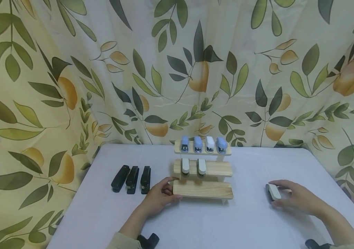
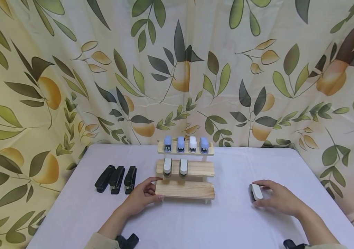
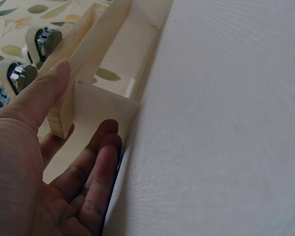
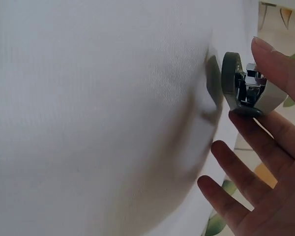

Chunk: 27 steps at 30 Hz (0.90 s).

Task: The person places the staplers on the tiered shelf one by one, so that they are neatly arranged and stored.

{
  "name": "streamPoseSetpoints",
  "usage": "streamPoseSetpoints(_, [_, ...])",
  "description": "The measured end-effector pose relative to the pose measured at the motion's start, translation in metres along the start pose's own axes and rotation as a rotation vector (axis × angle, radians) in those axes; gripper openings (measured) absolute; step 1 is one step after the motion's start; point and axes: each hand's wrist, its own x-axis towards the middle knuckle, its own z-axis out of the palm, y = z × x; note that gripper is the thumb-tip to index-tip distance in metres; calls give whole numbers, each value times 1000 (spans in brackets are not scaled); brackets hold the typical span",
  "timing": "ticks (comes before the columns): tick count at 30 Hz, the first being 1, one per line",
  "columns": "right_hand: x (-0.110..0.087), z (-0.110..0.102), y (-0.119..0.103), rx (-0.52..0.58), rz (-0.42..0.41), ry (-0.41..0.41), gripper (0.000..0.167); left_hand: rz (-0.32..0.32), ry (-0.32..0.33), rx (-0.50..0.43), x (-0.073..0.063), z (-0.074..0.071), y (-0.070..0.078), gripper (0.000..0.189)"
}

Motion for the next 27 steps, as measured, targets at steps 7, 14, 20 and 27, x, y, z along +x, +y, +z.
streamPoseSetpoints(7, [-1, 1, -14, 8, -13, 16, 80, -3, 1, 6, 0, 1, 0, 66])
streamPoseSetpoints(14, [1, 3, -28, 28, 6, 17, 83, -7, 0, 7, 0, 1, -1, 66])
streamPoseSetpoints(20, [1, 3, -40, 41, -13, 32, 81, -4, 0, 5, 0, 0, 0, 66])
streamPoseSetpoints(27, [1, 3, -57, 65, -39, 65, 80, -6, -4, 0, 0, 0, 1, 66])
